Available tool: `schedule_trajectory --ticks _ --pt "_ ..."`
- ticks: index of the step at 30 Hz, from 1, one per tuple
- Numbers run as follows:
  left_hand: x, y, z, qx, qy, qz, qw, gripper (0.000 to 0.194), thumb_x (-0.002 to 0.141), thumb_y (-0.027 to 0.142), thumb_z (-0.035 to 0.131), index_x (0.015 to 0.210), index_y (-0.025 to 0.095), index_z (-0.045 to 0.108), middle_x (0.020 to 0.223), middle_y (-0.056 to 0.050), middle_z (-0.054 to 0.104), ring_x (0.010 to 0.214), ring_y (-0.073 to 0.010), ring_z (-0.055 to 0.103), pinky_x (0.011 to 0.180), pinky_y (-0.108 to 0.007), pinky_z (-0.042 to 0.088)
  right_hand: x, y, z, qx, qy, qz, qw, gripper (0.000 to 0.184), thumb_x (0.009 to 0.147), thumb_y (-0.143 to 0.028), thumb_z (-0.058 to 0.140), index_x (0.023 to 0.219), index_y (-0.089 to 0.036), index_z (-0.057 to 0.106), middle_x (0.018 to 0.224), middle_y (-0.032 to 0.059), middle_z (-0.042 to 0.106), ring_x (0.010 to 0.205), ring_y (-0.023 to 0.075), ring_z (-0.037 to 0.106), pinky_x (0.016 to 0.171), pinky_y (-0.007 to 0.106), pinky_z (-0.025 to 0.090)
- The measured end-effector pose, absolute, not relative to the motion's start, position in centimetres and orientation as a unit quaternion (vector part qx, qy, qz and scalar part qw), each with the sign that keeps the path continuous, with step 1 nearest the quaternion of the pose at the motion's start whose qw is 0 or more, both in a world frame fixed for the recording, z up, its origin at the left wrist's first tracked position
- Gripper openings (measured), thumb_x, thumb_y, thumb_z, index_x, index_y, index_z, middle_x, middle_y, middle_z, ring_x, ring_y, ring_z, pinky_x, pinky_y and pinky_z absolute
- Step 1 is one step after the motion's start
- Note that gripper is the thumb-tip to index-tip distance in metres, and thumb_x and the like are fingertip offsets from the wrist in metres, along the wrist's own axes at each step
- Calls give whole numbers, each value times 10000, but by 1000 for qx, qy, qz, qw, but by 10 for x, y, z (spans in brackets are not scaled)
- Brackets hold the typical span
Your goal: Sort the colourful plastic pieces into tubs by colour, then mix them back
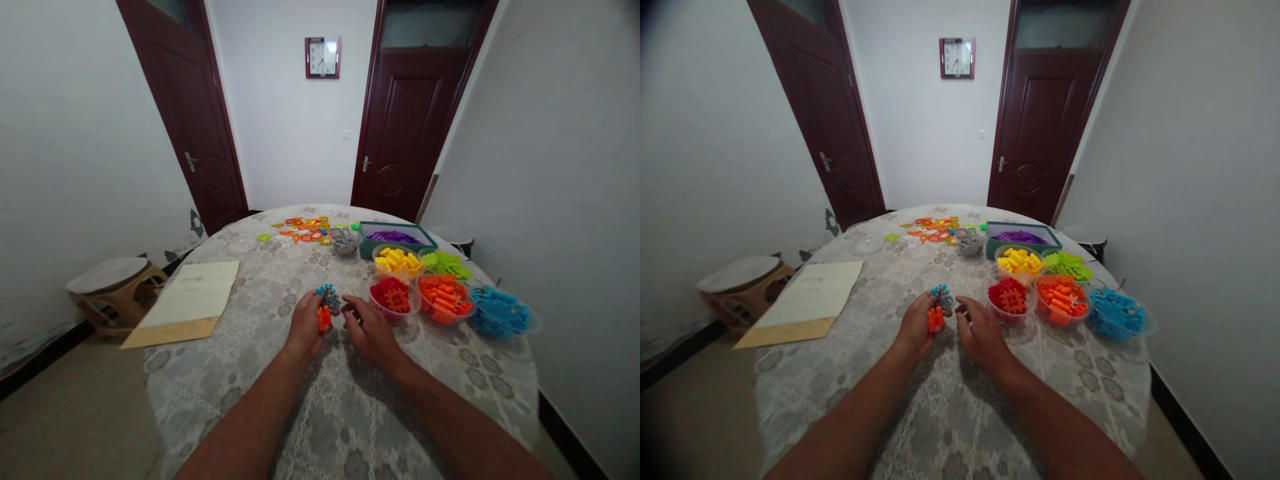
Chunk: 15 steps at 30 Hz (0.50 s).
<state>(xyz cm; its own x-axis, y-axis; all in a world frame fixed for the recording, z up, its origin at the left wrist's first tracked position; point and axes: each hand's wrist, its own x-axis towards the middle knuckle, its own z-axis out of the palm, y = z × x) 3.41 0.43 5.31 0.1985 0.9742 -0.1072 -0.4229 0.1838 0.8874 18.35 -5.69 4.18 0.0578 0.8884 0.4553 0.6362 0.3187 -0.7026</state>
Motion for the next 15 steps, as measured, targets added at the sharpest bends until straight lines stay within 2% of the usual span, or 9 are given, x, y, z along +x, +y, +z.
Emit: schedule_trajectory --ticks 5,10,15 --pt "38 3 43 409 393 500 654 241 817 406 703 915 194 644 688 23 596 509 -107 507 402 -196 343 183 -58 40 -573 -646 167 476 366 989 -293 554 1330 -207 655 1064 69 770 895 206 744 848 341 580" --pt "38 3 46 421 398 504 640 199 821 369 705 887 189 650 693 21 601 512 -98 506 414 -191 373 183 -56 38 -588 -592 230 500 248 978 -407 622 1119 -211 682 920 56 756 767 207 727 694 314 574" --pt "35 7 50 378 387 495 680 248 813 369 743 938 173 657 785 -30 677 597 -140 631 391 -185 387 182 -55 46 -590 -516 296 546 227 964 -438 624 1038 -225 647 745 1 695 635 184 675 551 270 523"
